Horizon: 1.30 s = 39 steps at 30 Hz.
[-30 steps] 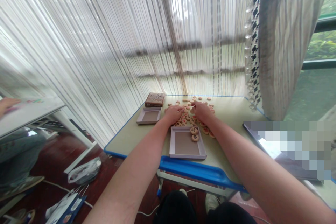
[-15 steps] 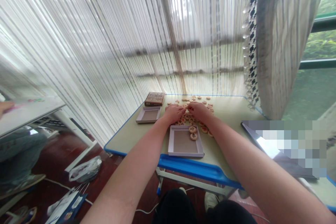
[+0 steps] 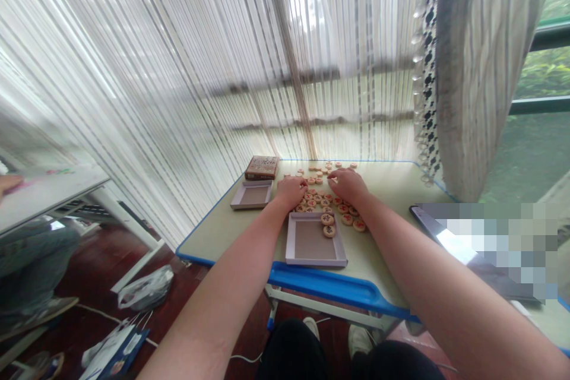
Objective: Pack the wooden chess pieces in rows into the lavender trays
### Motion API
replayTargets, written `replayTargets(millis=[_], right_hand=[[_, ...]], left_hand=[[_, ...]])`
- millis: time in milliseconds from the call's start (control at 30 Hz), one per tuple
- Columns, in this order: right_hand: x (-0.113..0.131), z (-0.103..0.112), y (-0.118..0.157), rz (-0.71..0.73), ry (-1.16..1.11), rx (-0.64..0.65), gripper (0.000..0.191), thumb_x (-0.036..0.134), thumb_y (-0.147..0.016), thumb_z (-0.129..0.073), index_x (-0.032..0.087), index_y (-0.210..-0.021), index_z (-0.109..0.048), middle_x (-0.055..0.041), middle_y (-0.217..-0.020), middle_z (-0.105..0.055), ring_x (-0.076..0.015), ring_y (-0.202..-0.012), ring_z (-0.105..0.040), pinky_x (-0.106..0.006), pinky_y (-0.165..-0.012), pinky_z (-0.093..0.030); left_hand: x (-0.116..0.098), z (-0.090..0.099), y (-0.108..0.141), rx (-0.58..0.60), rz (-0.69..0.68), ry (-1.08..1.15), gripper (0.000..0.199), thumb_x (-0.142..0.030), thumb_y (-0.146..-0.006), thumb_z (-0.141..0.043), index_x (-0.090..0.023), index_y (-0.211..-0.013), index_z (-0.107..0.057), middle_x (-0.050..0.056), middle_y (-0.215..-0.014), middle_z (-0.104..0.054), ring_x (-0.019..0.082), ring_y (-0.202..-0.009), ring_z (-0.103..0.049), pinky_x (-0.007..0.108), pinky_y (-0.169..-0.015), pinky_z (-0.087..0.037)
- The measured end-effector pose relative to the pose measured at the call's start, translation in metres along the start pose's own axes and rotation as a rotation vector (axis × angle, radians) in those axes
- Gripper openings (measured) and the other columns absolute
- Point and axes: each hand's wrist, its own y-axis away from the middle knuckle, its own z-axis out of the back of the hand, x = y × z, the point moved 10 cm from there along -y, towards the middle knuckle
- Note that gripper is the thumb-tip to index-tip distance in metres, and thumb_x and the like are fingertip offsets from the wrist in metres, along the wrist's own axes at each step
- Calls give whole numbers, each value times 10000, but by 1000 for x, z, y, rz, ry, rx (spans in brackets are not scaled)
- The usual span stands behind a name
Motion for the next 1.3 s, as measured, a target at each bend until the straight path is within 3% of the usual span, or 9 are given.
replayTargets(millis=[133, 233, 367, 467, 667, 833, 967, 1133, 1300], right_hand=[[26, -13, 4, 119, 0, 156, 308, 467, -740, -524, 238, -842, -702, -61, -913, -671, -236, -921, -547, -314, -778, -406], [29, -20, 4, 132, -34, 206, 317, 473, -736, -528, 218, -817, -698, -65, -827, -681, -212, -806, -581, -292, -727, -415], [17, -13, 1, 46, -135, 90, 281, 400, -740, -546, 189, -884, -664, -56, -846, -674, -181, -776, -584, -265, -712, -416], [19, -3, 2, 75, -158, -11, 211, 267, -737, -542, 189, -897, -657, -49, -911, -664, -167, -844, -572, -257, -781, -397], [13, -10, 1, 57, -124, 78, 318, 81, -687, -462, 231, -830, -703, -29, -900, -669, -158, -864, -566, -243, -815, -383], [-18, 5, 1, -101, -60, -69, 368, 96, -702, -447, 181, -989, -661, -81, -1056, -624, -199, -1010, -509, -304, -910, -344], [-33, -4, 4, -180, -8, -29, 433, 132, -738, -436, 180, -1144, -581, -91, -1182, -568, -249, -1078, -466, -348, -891, -366], [-15, -14, 4, -52, 2, 57, 382, 241, -832, -374, 230, -1160, -569, -65, -1183, -573, -237, -1097, -459, -367, -942, -322], [-2, -9, 6, 14, 33, 30, 338, 278, -847, -354, 237, -1036, -631, -65, -1134, -589, -257, -1056, -463, -388, -895, -349]], left_hand=[[6, 0, -2, -37, 34, 117, 205, -300, -751, -545, -212, -914, -634, 34, -938, -657, 189, -907, -570, 317, -828, -433], [6, 1, -4, -68, 8, 193, 211, -235, -725, -562, -195, -923, -623, 29, -929, -654, 159, -877, -574, 280, -803, -447], [5, 0, -5, -55, -21, 245, 219, -138, -698, -540, -177, -892, -633, 27, -889, -663, 137, -825, -587, 251, -783, -457], [3, 3, -4, -50, -30, 236, 250, -99, -687, -516, -171, -892, -640, 31, -887, -665, 135, -821, -591, 248, -786, -460], [-1, 6, -3, -72, -52, 196, 246, -105, -686, -507, -171, -877, -648, 39, -905, -654, 146, -837, -585, 260, -796, -461], [-2, 9, -2, -87, -70, 190, 279, -77, -684, -478, -171, -881, -652, 34, -917, -652, 144, -867, -575, 259, -836, -449], [-3, 11, 0, -92, -71, 161, 323, -48, -680, -455, -175, -898, -656, 30, -937, -654, 150, -910, -567, 268, -865, -443], [-3, 7, -1, -60, -80, 155, 293, -99, -717, -465, -180, -899, -679, 34, -953, -665, 155, -916, -579, 264, -892, -431], [0, 4, -2, -44, -61, 155, 361, -64, -715, -418, -191, -924, -683, 32, -982, -663, 151, -958, -572, 258, -923, -414]])
